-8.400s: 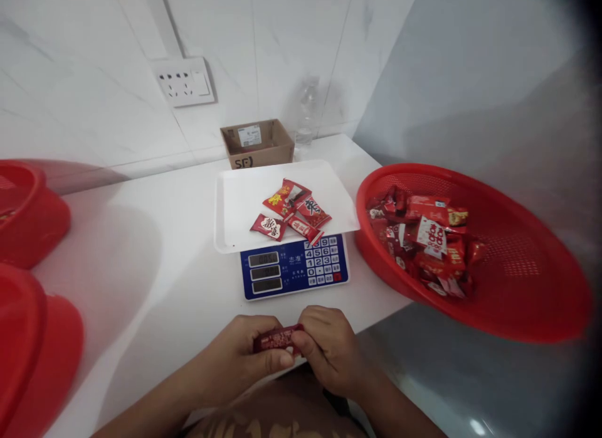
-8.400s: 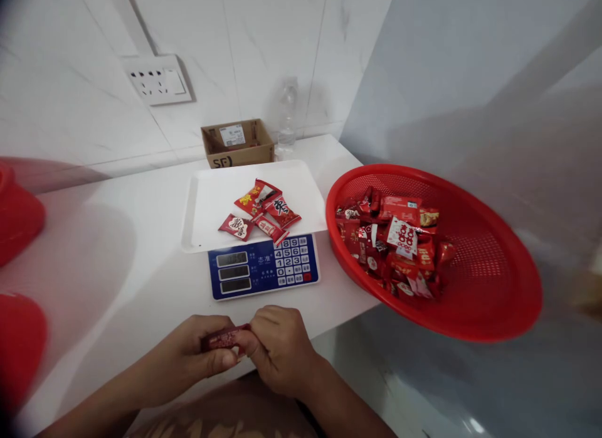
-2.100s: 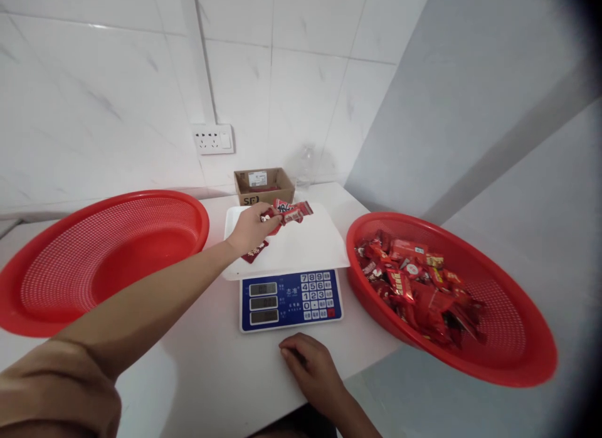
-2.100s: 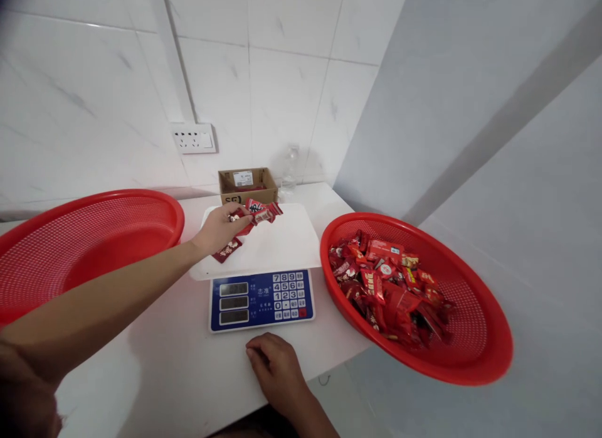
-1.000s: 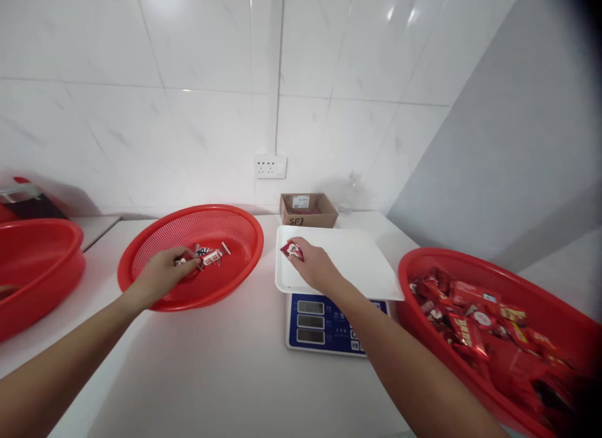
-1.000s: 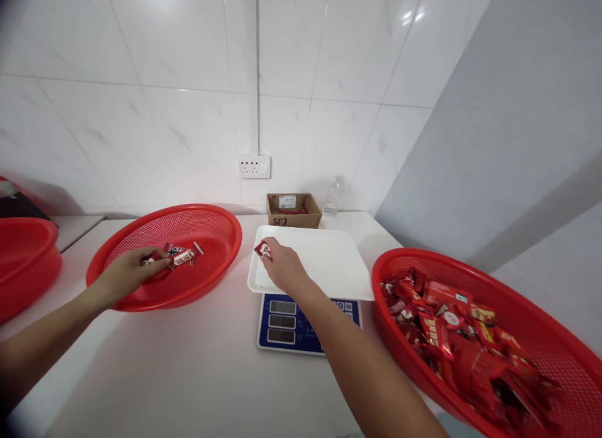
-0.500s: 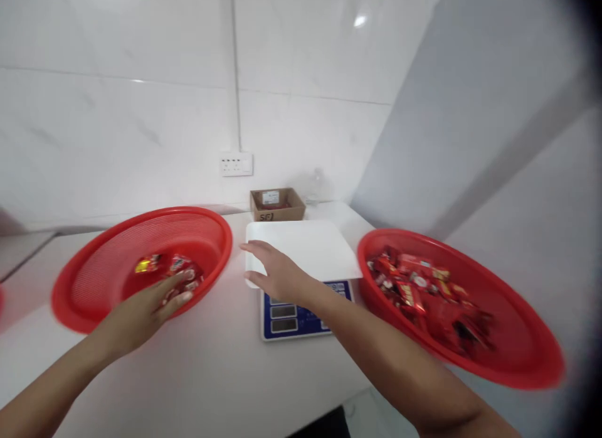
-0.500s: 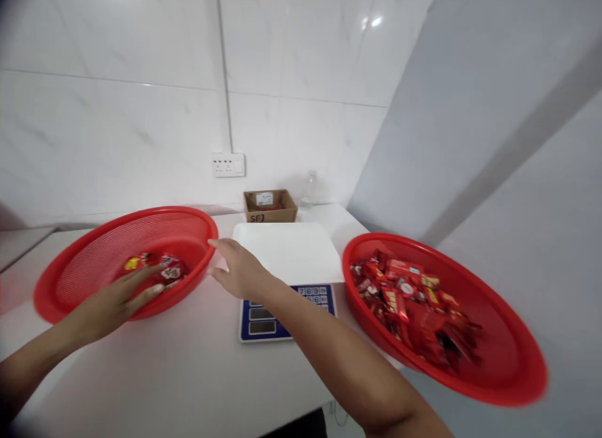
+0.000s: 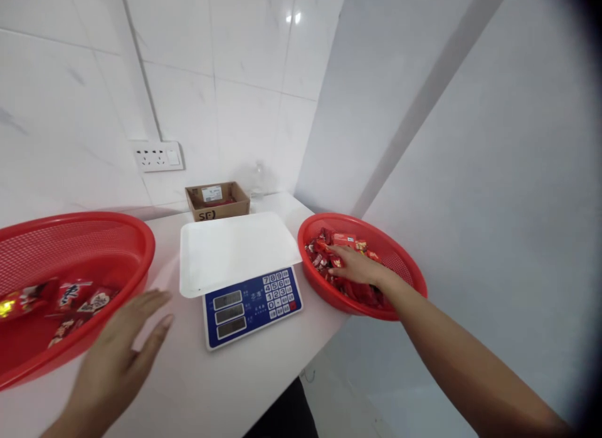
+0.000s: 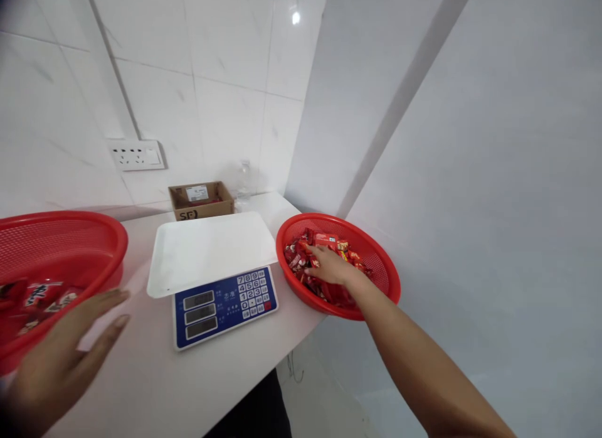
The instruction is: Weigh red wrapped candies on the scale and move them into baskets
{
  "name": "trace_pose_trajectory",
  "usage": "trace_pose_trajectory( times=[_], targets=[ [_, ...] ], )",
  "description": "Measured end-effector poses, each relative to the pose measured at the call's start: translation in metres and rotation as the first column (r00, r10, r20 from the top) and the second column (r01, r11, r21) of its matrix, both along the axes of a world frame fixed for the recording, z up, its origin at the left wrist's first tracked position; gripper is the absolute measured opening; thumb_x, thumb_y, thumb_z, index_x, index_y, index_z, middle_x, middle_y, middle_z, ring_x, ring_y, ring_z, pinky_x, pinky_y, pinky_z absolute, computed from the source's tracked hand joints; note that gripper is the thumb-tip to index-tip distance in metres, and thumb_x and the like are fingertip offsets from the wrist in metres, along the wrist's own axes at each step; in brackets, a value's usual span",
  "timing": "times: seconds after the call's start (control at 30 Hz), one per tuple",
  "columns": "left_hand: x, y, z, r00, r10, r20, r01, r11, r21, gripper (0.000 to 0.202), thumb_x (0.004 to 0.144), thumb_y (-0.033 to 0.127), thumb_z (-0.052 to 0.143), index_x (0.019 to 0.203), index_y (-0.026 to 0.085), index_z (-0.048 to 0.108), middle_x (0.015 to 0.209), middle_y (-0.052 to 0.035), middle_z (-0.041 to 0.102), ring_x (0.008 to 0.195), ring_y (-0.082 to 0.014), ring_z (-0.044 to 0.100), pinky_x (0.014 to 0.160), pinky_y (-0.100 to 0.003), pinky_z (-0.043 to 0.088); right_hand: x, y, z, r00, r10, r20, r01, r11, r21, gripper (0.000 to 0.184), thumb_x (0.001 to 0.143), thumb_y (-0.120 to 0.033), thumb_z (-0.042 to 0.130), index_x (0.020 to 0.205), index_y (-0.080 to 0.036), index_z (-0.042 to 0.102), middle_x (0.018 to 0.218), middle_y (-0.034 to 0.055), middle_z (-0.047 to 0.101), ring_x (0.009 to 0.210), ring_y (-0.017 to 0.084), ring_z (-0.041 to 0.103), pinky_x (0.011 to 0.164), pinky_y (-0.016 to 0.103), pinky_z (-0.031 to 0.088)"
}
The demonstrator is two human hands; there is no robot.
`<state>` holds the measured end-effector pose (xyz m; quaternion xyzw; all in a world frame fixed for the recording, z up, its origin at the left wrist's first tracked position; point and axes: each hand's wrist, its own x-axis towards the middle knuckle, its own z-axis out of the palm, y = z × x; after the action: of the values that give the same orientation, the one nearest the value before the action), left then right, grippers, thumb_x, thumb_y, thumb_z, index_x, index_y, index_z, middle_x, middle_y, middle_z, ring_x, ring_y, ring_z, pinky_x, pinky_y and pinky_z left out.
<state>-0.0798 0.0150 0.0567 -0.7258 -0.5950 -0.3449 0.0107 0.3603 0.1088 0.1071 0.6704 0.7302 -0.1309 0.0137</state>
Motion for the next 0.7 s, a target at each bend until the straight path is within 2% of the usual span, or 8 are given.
trace_pose_trajectory(
  times=[0.07, 0.13, 0.23, 0.33, 0.47, 0.53, 0.63, 0.7],
  targets=[
    [0.032, -0.001, 0.006, 0.995, -0.101, 0.02, 0.1, 0.994, 0.032, 0.032, 0.083, 0.044, 0.046, 0.108, 0.028, 0.057, 0.113, -0.0057, 0.063, 0.107, -0.0259, 0.057, 0.073, -0.034, 0.055, 0.01, 0.0, -0.012, 0.999, -0.031, 0.033, 0.033, 0.997, -0.075, 0.078, 0.071, -0.038, 0.063, 0.14, -0.018, 0.033, 0.145, 0.0155, 0.03, 0.128, 0.032, 0.035, 0.099, 0.041, 0.034],
    [0.054, 0.001, 0.009, 0.982, -0.177, 0.067, 0.174, 0.983, 0.049, 0.028, 0.084, 0.041, 0.047, 0.105, 0.027, 0.059, 0.11, -0.0053, 0.065, 0.106, -0.0244, 0.058, 0.076, -0.033, 0.055, 0.011, 0.0, -0.024, 0.997, -0.053, 0.054, 0.056, 0.996, -0.07, 0.08, 0.067, -0.035, 0.066, 0.139, -0.018, 0.035, 0.145, 0.0174, 0.027, 0.128, 0.038, 0.032, 0.095, 0.045, 0.035],
    [0.069, 0.008, 0.01, 0.962, -0.217, 0.163, 0.217, 0.976, 0.018, 0.027, 0.083, 0.04, 0.048, 0.103, 0.028, 0.061, 0.11, -0.0048, 0.065, 0.107, -0.0236, 0.058, 0.063, -0.027, 0.057, 0.007, 0.001, -0.032, 0.996, -0.069, 0.064, 0.071, 0.997, -0.017, 0.066, 0.068, -0.022, 0.061, 0.132, -0.022, 0.044, 0.139, 0.0149, 0.038, 0.121, 0.035, 0.041, 0.089, 0.041, 0.038],
    [0.072, 0.013, 0.012, 0.944, -0.219, 0.246, 0.238, 0.97, -0.051, 0.029, 0.082, 0.042, 0.049, 0.102, 0.028, 0.063, 0.112, -0.0055, 0.064, 0.11, -0.0246, 0.056, 0.042, -0.019, 0.051, 0.009, 0.004, -0.022, 0.995, -0.085, 0.046, 0.083, 0.995, 0.046, 0.045, 0.072, -0.013, 0.052, 0.116, -0.021, 0.057, 0.121, 0.0113, 0.055, 0.107, 0.027, 0.053, 0.084, 0.034, 0.04],
    [0.072, 0.015, 0.017, 0.931, -0.201, 0.305, 0.237, 0.967, -0.088, 0.031, 0.081, 0.044, 0.05, 0.103, 0.027, 0.064, 0.114, -0.0058, 0.063, 0.109, -0.0246, 0.056, 0.038, -0.017, 0.049, 0.012, 0.005, 0.005, 0.996, -0.086, 0.013, 0.084, 0.994, 0.073, 0.038, 0.075, -0.012, 0.049, 0.11, -0.02, 0.06, 0.112, 0.0101, 0.061, 0.099, 0.025, 0.057, 0.08, 0.032, 0.041],
    [0.072, 0.015, 0.02, 0.929, -0.181, 0.322, 0.224, 0.969, -0.103, 0.032, 0.081, 0.044, 0.05, 0.103, 0.027, 0.064, 0.113, -0.0055, 0.063, 0.107, -0.0243, 0.057, 0.037, -0.016, 0.048, 0.008, 0.005, 0.011, 0.999, 0.002, -0.036, -0.001, 1.0, 0.022, 0.053, 0.069, -0.013, 0.056, 0.122, -0.024, 0.053, 0.123, 0.0082, 0.055, 0.104, 0.024, 0.055, 0.082, 0.03, 0.041],
    [0.073, 0.017, 0.026, 0.921, -0.162, 0.354, 0.213, 0.971, -0.111, 0.032, 0.081, 0.045, 0.05, 0.102, 0.026, 0.064, 0.113, -0.005, 0.063, 0.106, -0.0242, 0.058, 0.036, -0.016, 0.047, -0.006, 0.003, 0.004, 0.977, 0.18, -0.117, -0.192, 0.976, -0.105, 0.081, 0.064, -0.016, 0.062, 0.139, -0.026, 0.033, 0.143, 0.0089, 0.034, 0.123, 0.026, 0.041, 0.092, 0.031, 0.038],
    [0.076, 0.018, 0.031, 0.914, -0.165, 0.37, 0.221, 0.969, -0.112, 0.032, 0.08, 0.046, 0.05, 0.103, 0.026, 0.064, 0.113, -0.0046, 0.063, 0.107, -0.0243, 0.057, 0.037, -0.016, 0.047, -0.017, 0.003, -0.008, 0.979, 0.186, -0.081, -0.194, 0.975, -0.11, 0.077, 0.068, -0.016, 0.059, 0.14, -0.025, 0.032, 0.147, 0.0117, 0.025, 0.13, 0.03, 0.031, 0.096, 0.037, 0.034]
  ],
)
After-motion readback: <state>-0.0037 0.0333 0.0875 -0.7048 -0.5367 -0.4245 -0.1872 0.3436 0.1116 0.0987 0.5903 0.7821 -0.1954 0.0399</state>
